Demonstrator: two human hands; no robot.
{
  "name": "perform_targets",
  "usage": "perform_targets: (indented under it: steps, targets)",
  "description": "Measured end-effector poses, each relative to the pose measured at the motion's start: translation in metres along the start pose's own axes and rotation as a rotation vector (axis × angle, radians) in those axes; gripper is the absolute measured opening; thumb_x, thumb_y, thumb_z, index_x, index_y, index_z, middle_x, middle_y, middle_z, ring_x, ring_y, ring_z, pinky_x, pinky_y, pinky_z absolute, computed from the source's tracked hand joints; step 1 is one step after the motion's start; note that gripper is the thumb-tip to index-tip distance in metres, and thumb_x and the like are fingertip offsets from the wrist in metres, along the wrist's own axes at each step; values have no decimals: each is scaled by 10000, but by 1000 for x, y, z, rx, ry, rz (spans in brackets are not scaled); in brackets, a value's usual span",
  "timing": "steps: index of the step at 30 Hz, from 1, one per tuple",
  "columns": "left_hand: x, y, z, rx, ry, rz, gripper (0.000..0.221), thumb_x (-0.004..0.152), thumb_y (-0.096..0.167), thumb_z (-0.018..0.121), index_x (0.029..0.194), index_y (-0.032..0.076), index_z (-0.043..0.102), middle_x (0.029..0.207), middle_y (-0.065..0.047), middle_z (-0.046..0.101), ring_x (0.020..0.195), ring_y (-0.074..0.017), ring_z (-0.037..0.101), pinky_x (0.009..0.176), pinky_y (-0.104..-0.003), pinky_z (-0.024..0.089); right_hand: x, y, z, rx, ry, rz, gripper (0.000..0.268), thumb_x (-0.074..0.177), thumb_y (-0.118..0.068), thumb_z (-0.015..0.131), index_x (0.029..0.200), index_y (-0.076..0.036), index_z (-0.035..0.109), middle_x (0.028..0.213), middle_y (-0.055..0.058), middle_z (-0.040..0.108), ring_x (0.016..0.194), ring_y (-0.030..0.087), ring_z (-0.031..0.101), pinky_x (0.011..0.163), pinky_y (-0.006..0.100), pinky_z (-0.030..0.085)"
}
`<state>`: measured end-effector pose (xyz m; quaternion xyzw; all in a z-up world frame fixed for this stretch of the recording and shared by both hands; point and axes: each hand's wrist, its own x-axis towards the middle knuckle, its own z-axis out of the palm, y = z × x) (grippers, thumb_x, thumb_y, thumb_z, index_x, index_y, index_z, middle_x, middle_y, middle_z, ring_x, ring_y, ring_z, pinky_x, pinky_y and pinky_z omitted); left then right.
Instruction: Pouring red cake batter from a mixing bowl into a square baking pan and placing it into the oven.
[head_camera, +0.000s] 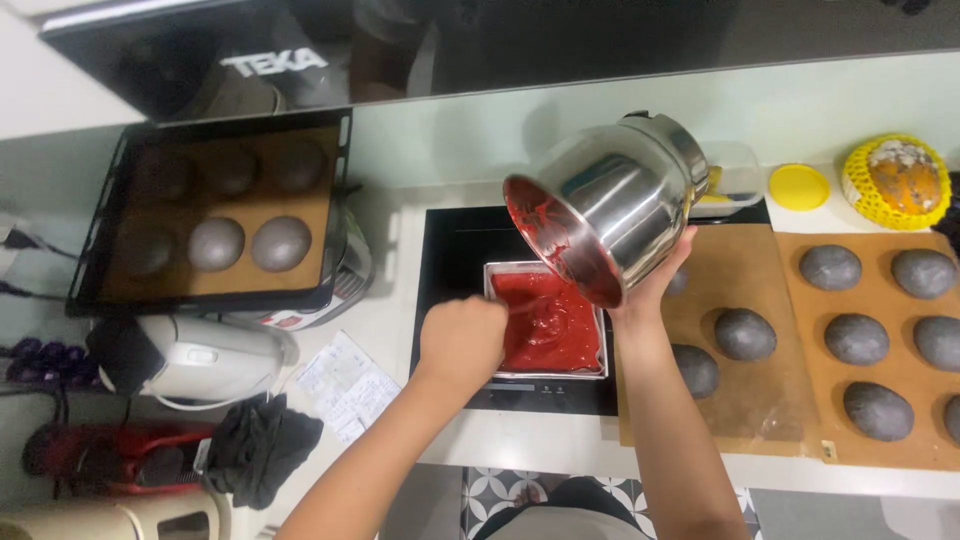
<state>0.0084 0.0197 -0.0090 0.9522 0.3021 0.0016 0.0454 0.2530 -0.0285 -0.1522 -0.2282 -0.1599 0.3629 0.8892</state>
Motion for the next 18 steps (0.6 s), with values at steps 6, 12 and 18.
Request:
perform_targets:
  steps: [6, 12, 18]
  targets:
    - [-12, 8, -38, -61, -44, -55, 103, 701, 76, 729, 803, 62, 727, 768, -169, 717, 711, -345, 725, 642, -450, 577, -2, 34, -6, -23, -51, 73, 828, 977, -753, 347, 1535, -147, 441, 1465, 81, 551, 1314, 256, 571, 976, 446, 540]
    - [-50, 12, -69, -154, 120, -204, 287, 687, -9, 684, 966, 59, 692, 855, -139, 690, 785, -343, 698, 666, -462, 565, 10, 44, -8, -7, 23, 140, 751, 1030, -692, 268, 1498, -140, 470, 1454, 89, 553, 1337, 261, 573, 1091, 442, 542]
    - [-52, 15, 47, -440, 364, -259, 197, 855, -18, 657, 1046, 29, 668, 966, -174, 647, 894, -374, 651, 779, -472, 540, -2, 32, 52, 178, -17, 53, 759, 1003, -689, 288, 1508, -154, 475, 1485, 46, 558, 1384, 245, 546, 1169, 433, 488]
